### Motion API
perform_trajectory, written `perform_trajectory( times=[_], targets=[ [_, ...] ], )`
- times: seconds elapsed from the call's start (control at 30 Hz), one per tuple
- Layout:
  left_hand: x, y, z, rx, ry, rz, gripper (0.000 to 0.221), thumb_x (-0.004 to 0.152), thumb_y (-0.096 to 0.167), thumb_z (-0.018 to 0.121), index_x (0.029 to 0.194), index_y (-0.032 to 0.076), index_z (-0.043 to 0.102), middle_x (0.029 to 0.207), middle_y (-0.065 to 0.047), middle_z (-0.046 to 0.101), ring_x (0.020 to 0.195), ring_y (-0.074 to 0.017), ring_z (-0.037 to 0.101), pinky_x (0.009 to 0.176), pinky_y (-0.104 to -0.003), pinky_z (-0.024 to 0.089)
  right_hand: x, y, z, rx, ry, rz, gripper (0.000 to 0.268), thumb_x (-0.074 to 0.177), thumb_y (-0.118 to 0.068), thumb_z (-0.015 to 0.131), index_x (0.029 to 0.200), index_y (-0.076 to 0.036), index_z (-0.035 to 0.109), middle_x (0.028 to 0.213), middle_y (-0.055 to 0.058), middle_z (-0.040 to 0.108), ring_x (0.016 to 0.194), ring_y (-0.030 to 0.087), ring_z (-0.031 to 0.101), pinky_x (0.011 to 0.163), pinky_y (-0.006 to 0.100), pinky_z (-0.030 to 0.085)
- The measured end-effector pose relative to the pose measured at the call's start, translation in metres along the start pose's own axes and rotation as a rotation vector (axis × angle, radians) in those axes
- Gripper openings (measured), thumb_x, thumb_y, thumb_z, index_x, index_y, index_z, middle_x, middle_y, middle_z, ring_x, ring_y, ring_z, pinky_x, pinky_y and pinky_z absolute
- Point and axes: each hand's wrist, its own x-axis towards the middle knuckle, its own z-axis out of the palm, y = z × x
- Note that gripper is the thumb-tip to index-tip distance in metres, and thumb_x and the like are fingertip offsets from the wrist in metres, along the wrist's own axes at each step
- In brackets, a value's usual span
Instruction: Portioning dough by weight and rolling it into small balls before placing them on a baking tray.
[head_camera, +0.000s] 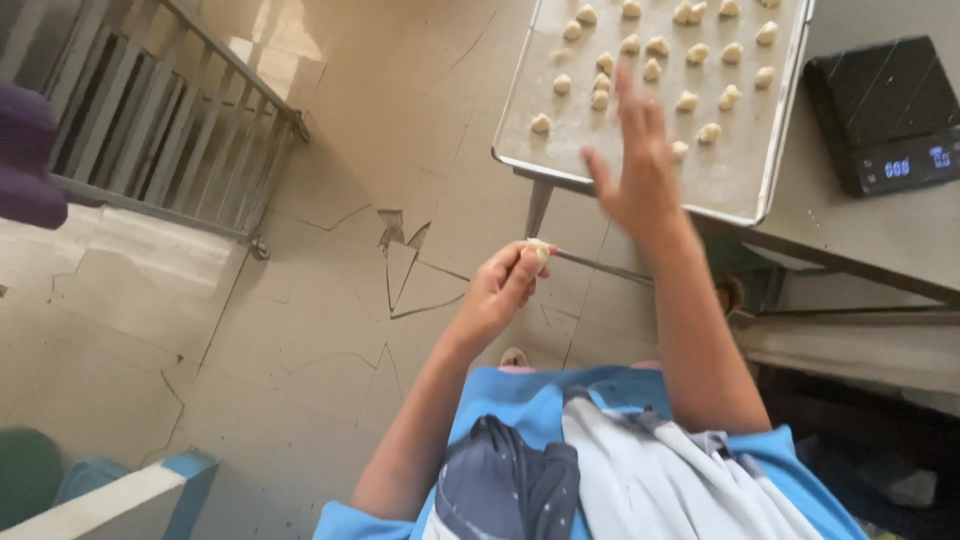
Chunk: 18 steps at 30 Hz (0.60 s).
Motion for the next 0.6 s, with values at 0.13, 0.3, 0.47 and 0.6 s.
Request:
perform_trajectory(
  times=[0.13,0.3,0.47,0.6],
  targets=[
    [0.003,0.005,0.001,0.103,-0.042,0.170,0.027,0.097,0.034,0.050,0.094,0.010,0.062,0.069,-0.002,0.057,0.058,-0.0071,0.046,0.052,-0.022,0.043,-0.041,-0.037,-0.022,0.710,-0.147,-0.158,0.026,0.086,-0.004,0.063,0.109,0.002,0.051,0.097,0.019,0.055,0.088,0.035,0.057,0.071,0.039,0.050],
    [-0.005,0.031,0.016,0.119,-0.161,0.233,0.038,0.101,0.032,0.039,0.077,0.010,0.057,0.060,-0.001,0.049,0.057,-0.0093,0.041,0.051,-0.023,0.041,-0.056,-0.038,-0.042,0.777,-0.301,-0.214,0.028,0.084,-0.008,0.065,0.112,-0.005,0.066,0.086,0.008,0.057,0.073,0.019,0.058,0.067,0.029,0.053],
    [-0.008,0.045,0.027,0.223,-0.278,0.338,0.039,0.102,0.028,0.030,0.104,0.001,0.059,0.076,-0.016,0.056,0.075,-0.0209,0.053,0.070,-0.041,0.049,-0.070,-0.036,-0.055,0.730,-0.330,-0.152,0.027,0.078,-0.006,0.071,0.105,-0.007,0.067,0.087,0.005,0.058,0.074,0.017,0.060,0.066,0.028,0.056],
    [-0.005,0.023,0.036,0.201,-0.313,0.358,0.038,0.103,0.027,0.030,0.112,0.003,0.058,0.086,-0.019,0.057,0.083,-0.0253,0.056,0.079,-0.044,0.049,-0.072,-0.034,-0.066,0.731,-0.287,-0.182,0.023,0.079,0.000,0.069,0.100,-0.007,0.067,0.084,0.006,0.058,0.072,0.017,0.060,0.066,0.029,0.055]
  ],
)
